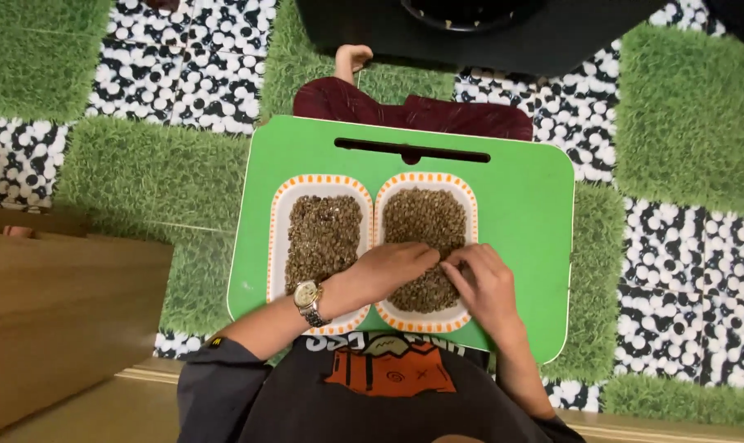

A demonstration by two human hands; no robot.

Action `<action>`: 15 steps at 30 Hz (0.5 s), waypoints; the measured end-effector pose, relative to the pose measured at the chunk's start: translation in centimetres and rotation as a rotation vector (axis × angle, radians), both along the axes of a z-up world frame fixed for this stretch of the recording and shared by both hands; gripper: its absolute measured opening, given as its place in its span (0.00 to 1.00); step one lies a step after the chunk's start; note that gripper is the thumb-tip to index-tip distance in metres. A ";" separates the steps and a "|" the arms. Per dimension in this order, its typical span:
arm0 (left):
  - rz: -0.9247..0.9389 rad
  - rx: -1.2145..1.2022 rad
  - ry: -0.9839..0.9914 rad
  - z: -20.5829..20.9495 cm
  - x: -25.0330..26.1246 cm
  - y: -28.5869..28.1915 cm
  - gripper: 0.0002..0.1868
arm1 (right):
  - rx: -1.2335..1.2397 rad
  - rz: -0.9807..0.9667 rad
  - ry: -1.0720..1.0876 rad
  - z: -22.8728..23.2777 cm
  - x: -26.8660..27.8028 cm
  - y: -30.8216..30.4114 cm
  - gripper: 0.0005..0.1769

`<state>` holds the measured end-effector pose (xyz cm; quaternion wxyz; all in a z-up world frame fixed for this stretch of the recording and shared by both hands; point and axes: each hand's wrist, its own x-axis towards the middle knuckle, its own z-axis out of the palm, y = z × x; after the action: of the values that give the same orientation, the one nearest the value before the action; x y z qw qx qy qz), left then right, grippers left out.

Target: The person sorts green coffee beans by hand, transferring them between two containers and shifting them within the containers to inspect and remove individual beans.

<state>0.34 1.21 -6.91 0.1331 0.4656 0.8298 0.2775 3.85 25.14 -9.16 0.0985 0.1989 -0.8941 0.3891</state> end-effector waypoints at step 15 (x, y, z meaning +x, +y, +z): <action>0.152 -0.056 -0.093 6.8 -0.7 -0.6 0.28 | -0.057 0.001 0.048 -0.6 0.4 -0.6 0.01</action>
<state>-0.37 0.58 -0.13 0.1630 0.3839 0.8630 0.2850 4.24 24.52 -9.72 0.1252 0.2059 -0.8799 0.4095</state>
